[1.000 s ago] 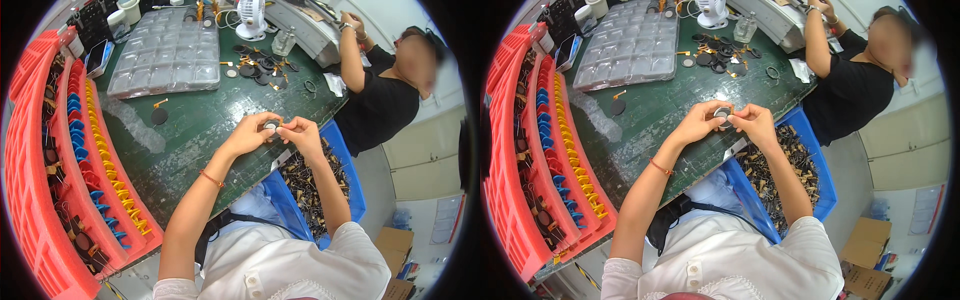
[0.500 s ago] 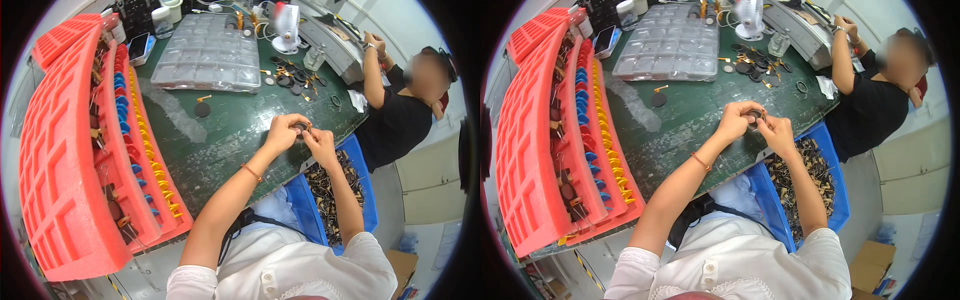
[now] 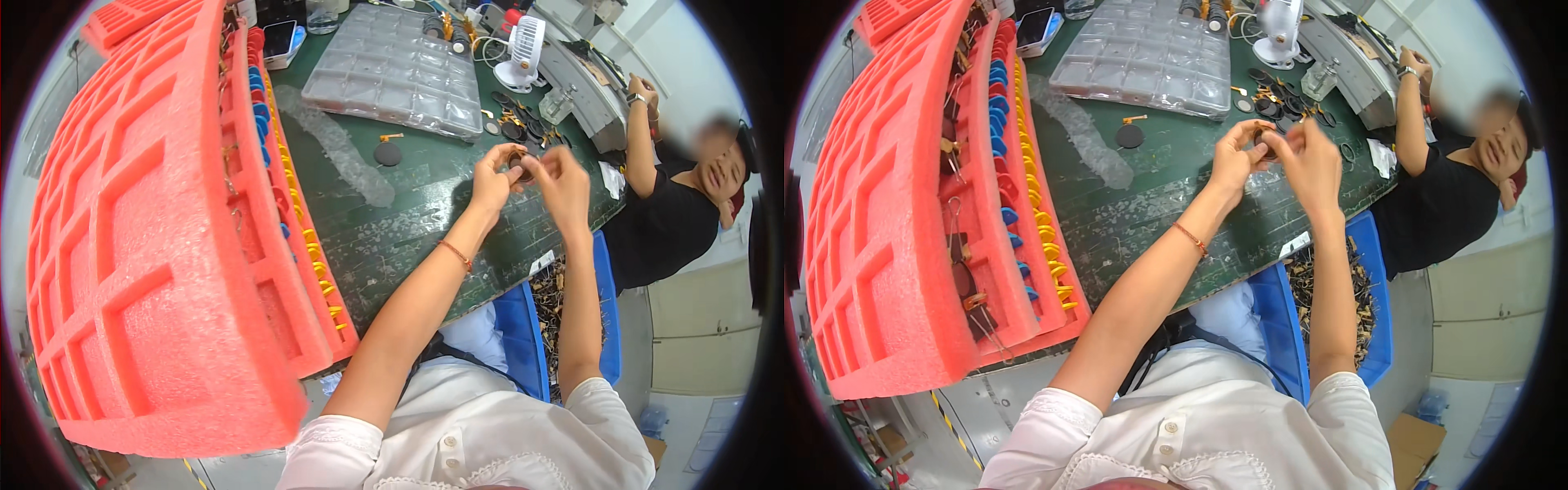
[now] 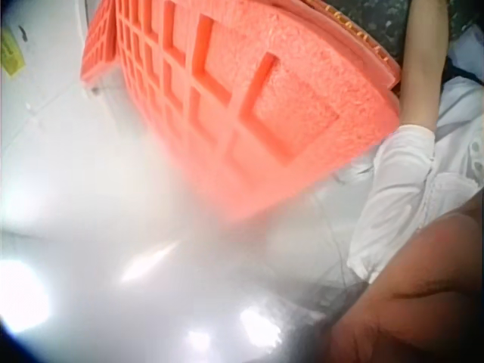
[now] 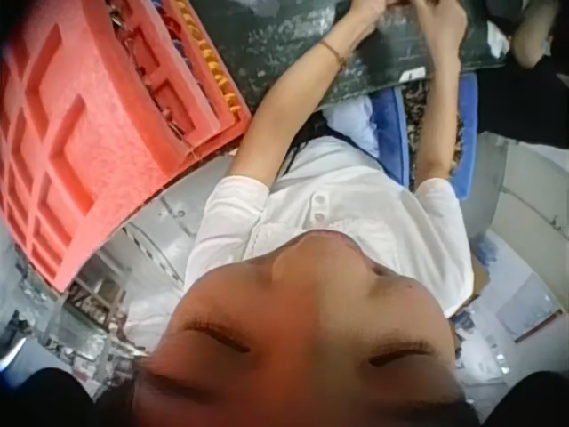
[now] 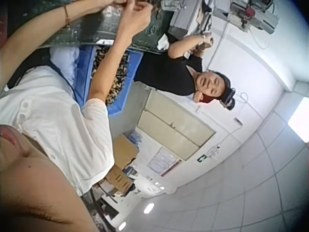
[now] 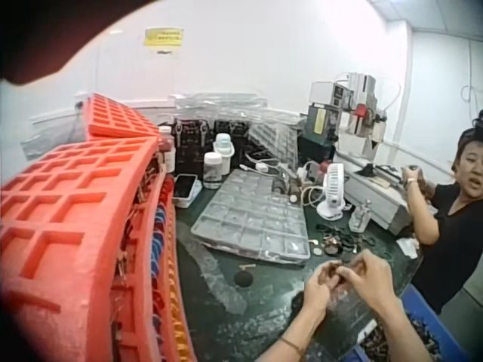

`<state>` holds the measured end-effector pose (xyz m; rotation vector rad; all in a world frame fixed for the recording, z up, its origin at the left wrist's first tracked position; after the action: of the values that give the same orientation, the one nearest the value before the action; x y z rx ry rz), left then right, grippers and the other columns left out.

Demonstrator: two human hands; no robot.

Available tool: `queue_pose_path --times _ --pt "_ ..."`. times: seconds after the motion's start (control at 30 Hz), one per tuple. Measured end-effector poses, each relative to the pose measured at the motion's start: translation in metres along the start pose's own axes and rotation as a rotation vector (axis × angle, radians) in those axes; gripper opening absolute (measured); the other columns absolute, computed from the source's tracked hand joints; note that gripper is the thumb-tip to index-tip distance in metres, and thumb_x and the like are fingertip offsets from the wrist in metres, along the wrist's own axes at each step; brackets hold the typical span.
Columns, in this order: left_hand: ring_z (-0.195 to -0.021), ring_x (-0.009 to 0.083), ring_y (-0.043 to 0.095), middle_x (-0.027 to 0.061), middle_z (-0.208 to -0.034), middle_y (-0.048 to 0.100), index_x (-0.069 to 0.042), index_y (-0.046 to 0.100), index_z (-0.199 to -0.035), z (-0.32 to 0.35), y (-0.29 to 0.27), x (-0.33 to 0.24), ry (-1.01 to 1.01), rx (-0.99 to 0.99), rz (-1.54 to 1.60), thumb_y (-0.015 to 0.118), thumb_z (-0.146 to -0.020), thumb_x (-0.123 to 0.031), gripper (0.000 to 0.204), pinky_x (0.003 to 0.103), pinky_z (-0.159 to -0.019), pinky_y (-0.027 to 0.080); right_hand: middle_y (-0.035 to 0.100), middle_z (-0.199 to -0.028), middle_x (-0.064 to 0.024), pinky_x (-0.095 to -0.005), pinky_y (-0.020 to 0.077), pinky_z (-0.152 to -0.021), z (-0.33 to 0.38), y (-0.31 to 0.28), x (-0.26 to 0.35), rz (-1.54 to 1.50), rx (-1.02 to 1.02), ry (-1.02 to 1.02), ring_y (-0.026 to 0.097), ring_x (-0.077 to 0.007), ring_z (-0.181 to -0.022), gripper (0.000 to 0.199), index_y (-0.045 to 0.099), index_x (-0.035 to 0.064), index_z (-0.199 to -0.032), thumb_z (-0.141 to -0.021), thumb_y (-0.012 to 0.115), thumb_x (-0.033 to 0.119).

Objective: Manually assembling small circular electronic components and placing them into organized trays.

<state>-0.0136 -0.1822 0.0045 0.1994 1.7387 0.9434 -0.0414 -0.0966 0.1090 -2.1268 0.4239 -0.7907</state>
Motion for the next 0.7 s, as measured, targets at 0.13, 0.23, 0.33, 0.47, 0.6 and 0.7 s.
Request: queue_pose_path --times 0.13,0.23,0.33,0.47,0.6,0.7 --pt "-0.087 0.0146 0.061 0.0003 -0.103 0.056 -0.012 0.046 -0.12 -0.005 -0.008 0.011 0.004 0.1 0.528 0.057 -0.086 -0.006 0.037 0.029 -0.07 0.051 0.058 -0.091 -0.0092 -0.0348 0.049 -0.068 0.0 0.036 0.103 -0.175 0.126 -0.536 0.059 -0.0244 -0.083 0.023 0.061 0.0064 -0.09 -0.073 0.071 0.019" --pt "-0.085 0.019 0.059 0.0019 -0.106 0.054 -0.018 0.036 -0.119 -0.004 0.001 0.019 -0.137 0.079 0.409 0.065 -0.082 -0.009 0.047 0.031 -0.068 0.048 0.056 -0.096 -0.0091 -0.0379 0.0444 -0.082 0.009 0.092 0.134 -0.226 0.469 -0.761 0.055 -0.029 -0.093 0.023 0.063 0.0082 -0.093 -0.07 0.069 0.008" --pt "-0.073 0.014 0.055 0.0014 -0.098 0.053 -0.019 0.039 -0.112 -0.004 0.005 0.021 -0.226 0.076 0.534 0.071 -0.078 -0.012 0.047 0.027 -0.059 0.044 0.056 -0.092 -0.0086 -0.0374 0.0451 -0.079 0.007 0.133 0.125 -0.187 0.606 -0.744 0.056 -0.0278 -0.092 0.023 0.064 0.0083 -0.09 -0.068 0.07 0.009" --pt "-0.068 0.0138 0.052 0.0042 -0.107 0.057 -0.018 0.042 -0.109 -0.004 0.008 0.025 -0.316 0.139 0.58 0.066 -0.084 -0.02 0.035 0.026 -0.055 0.042 0.057 -0.088 -0.0066 -0.0377 0.0461 -0.076 0.01 0.132 0.119 -0.21 0.608 -0.657 0.057 -0.0268 -0.09 0.021 0.065 0.0084 -0.085 -0.065 0.07 0.009" --pt "-0.073 0.0196 0.057 0.0084 -0.115 0.056 -0.015 0.046 -0.109 -0.01 -0.009 0.04 -0.324 0.208 0.61 0.056 -0.091 -0.024 0.023 0.03 -0.059 0.045 0.058 -0.086 -0.0071 -0.0383 0.0471 -0.07 0.015 0.137 0.134 -0.181 0.584 -0.751 0.058 -0.0274 -0.086 0.017 0.064 0.0093 -0.081 -0.066 0.071 0.012" --pt "-0.092 0.0279 0.056 0.0119 -0.123 0.051 -0.011 0.049 -0.113 -0.007 -0.001 0.038 -0.373 0.333 0.644 0.049 -0.094 -0.025 0.023 0.035 -0.073 0.047 0.056 -0.085 -0.0078 -0.0376 0.0472 -0.066 0.014 0.141 0.132 -0.222 0.548 -0.787 0.058 -0.0272 -0.082 0.014 0.062 0.0072 -0.077 -0.065 0.069 0.01"
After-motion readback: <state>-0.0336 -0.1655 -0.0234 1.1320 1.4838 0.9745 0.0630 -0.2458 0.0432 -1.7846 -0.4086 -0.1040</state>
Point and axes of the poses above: each hand's wrist, its own z-axis away from the middle knuckle, its own y-axis out of the palm, x = y × z, the point moved 4 cm from there along -z, towards the middle knuckle
